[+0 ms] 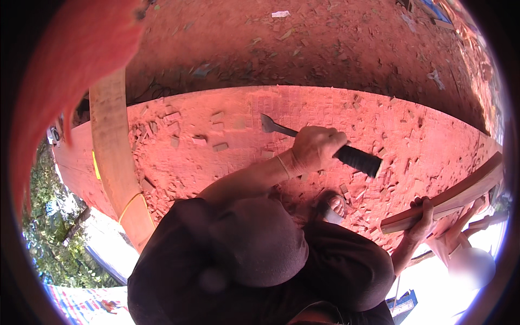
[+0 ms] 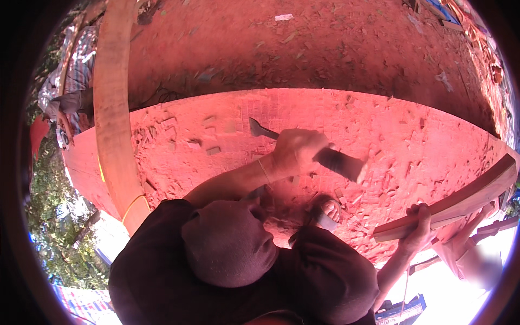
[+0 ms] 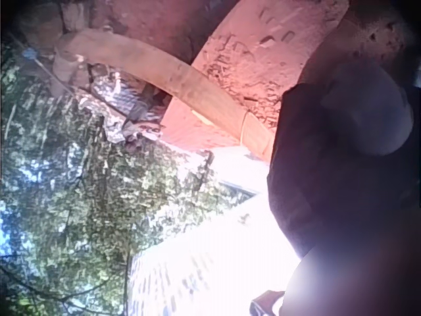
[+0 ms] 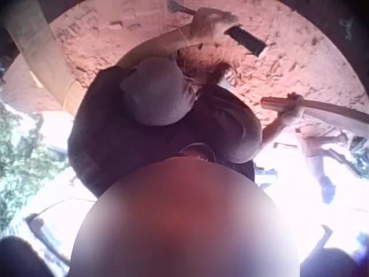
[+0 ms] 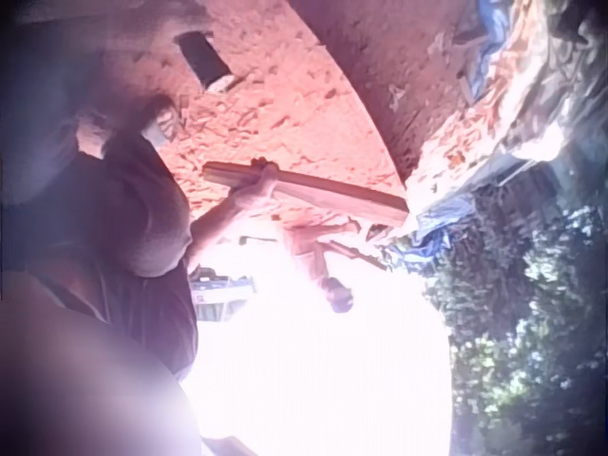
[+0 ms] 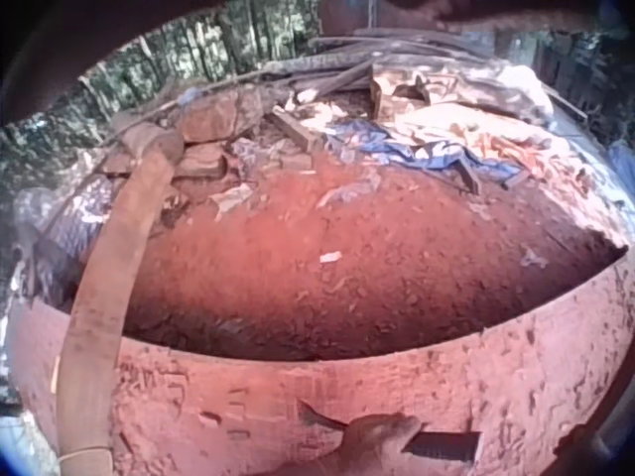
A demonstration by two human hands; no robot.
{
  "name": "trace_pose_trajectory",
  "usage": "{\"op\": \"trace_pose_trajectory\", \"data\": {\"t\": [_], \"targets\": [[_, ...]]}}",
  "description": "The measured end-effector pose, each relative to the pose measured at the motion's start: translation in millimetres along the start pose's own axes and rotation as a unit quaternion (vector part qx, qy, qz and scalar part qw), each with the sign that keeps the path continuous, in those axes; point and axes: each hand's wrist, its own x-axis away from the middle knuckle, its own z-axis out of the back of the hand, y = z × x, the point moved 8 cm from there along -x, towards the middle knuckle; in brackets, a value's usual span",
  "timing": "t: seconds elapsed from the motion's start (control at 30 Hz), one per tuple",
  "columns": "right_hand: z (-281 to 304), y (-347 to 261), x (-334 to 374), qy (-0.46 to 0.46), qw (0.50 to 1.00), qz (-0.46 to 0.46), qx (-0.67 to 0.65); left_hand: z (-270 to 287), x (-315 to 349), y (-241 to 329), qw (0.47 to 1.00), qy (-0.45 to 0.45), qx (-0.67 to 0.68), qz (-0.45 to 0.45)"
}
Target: The person uses a chisel and a wooden mallet to repeatedly strike and split a small piece of wood on a red surface. The person holds the chisel in the left hand and strikes it with the mallet in the right hand, producing wood chips.
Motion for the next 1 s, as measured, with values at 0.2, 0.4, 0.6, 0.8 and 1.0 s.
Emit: {"op": "trace_pose_trajectory", "data": {"t": [0.2, 0.4, 0.6, 0.8, 1.0], "targets": [[-15, 10, 12, -0.044, 0.998, -0.040, 0.016, -55, -52, -27, 0.997, -0.078, 0.013, 0.010], [20, 1, -5, -0.049, 0.998, 0.017, 0.025, -69, -89, -84, 0.996, -0.054, -0.035, 0.057], [20, -51, -48, -0.054, 0.997, 0.028, -0.050, -54, -114, -107, 0.989, 0.013, -0.071, 0.131], [-85, -77, -57, -0.046, 0.980, 0.037, -0.191, -65, -105, -109, 0.988, -0.031, -0.083, 0.125], [-162, -11, -9, -0.307, 0.907, -0.028, 0.288, -64, -98, -103, 0.986, -0.066, -0.094, 0.120]]}}
